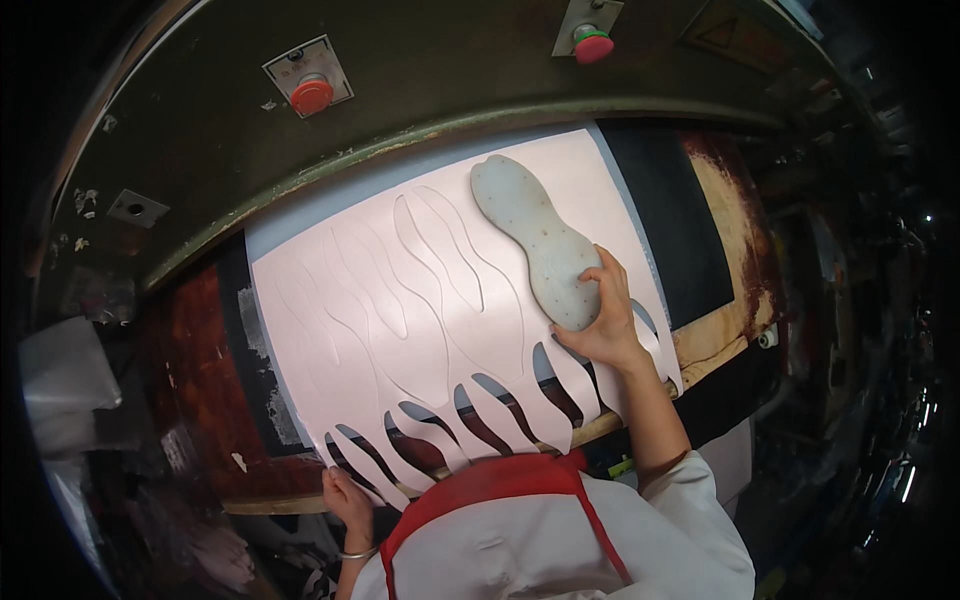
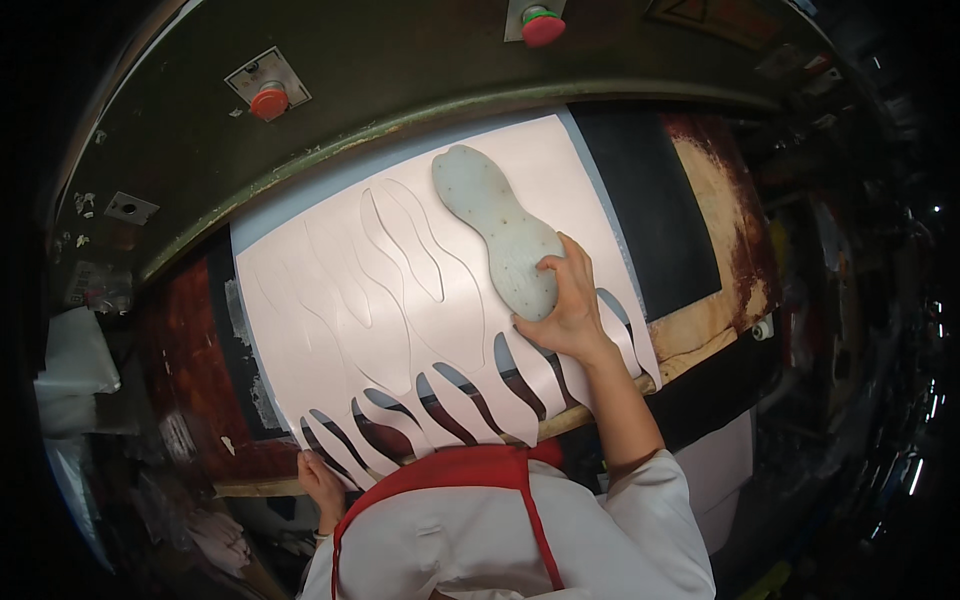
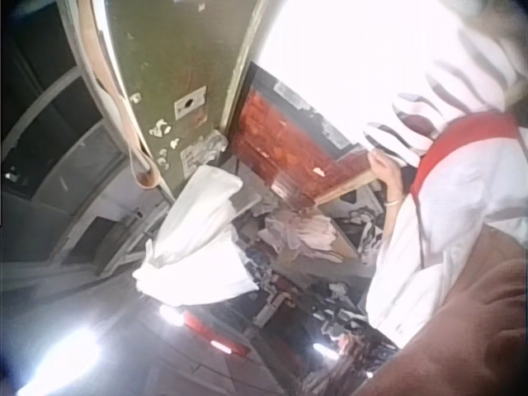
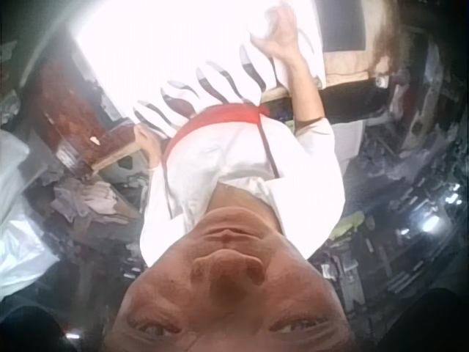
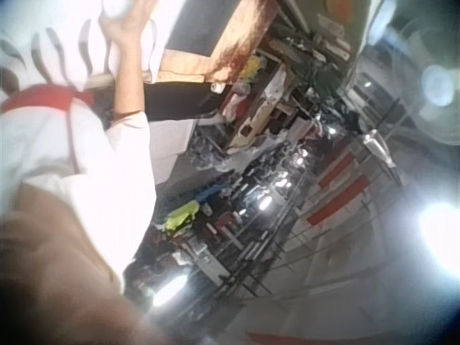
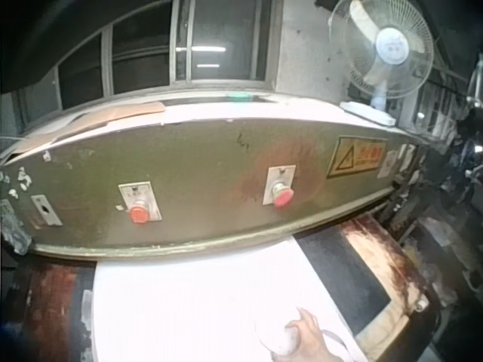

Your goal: The person places sheets of white material onto a cutting machine, aligns them, and presses a button to cut multiple shoe insole shapes. The person removes the cut pieces, stacks them, and repeats the process with new sheets.

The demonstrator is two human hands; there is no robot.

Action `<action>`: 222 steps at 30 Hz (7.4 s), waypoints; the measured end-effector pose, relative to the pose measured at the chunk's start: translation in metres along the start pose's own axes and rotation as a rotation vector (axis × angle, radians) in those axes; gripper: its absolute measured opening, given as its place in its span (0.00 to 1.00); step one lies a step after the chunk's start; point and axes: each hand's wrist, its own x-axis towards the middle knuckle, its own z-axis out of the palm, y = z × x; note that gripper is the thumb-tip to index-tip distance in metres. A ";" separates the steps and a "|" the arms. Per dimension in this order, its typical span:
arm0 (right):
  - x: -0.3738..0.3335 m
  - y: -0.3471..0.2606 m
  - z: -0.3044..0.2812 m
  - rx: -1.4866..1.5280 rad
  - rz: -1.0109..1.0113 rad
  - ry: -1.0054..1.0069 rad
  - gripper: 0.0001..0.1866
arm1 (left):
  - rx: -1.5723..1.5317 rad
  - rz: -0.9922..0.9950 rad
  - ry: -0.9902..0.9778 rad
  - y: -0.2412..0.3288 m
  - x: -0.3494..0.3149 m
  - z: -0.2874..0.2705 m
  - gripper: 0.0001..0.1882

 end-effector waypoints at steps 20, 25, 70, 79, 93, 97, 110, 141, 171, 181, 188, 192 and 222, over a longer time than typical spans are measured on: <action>-0.051 0.026 0.003 0.290 0.226 0.085 0.51 | 0.109 0.037 0.052 0.029 0.007 0.002 0.17; -0.037 0.013 -0.019 0.487 0.204 0.366 0.43 | 0.100 0.112 0.113 0.028 0.010 0.007 0.18; -0.187 0.009 -0.098 -0.333 0.110 0.411 0.30 | -0.037 0.053 -0.016 0.010 -0.107 -0.042 0.20; -0.182 -0.016 -0.079 -0.115 0.036 0.095 0.47 | 0.070 0.068 0.193 -0.029 -0.152 -0.004 0.19; -0.212 0.122 -0.196 -0.339 0.351 0.429 0.39 | -0.011 1.019 -0.374 0.173 -0.136 0.144 0.15; -0.231 0.122 -0.187 -0.714 0.121 0.445 0.30 | 0.145 1.257 -0.738 0.230 -0.153 0.185 0.27; -0.254 0.039 -0.133 0.149 0.025 0.159 0.07 | 0.240 1.531 -0.640 0.221 -0.134 0.197 0.27; -0.210 -0.021 -0.061 0.294 0.414 -0.064 0.27 | -1.171 -0.015 -0.799 0.204 -0.104 0.174 0.19; -0.236 -0.011 -0.064 1.201 0.464 -0.609 0.34 | -0.176 0.209 -0.162 0.205 -0.101 0.083 0.25; -0.254 -0.072 -0.048 0.452 -0.023 -0.442 0.09 | -0.481 1.179 0.363 0.256 0.013 -0.058 0.11; -0.219 -0.044 0.009 1.342 0.718 -0.922 0.07 | -0.019 1.514 -0.611 0.102 -0.099 0.038 0.19; -0.227 -0.047 0.014 1.755 0.645 -0.959 0.12 | -0.125 1.320 -0.646 0.080 -0.097 0.044 0.15; -0.226 -0.128 0.067 1.435 0.707 -0.993 0.08 | -0.170 1.296 -0.517 0.033 -0.063 -0.018 0.19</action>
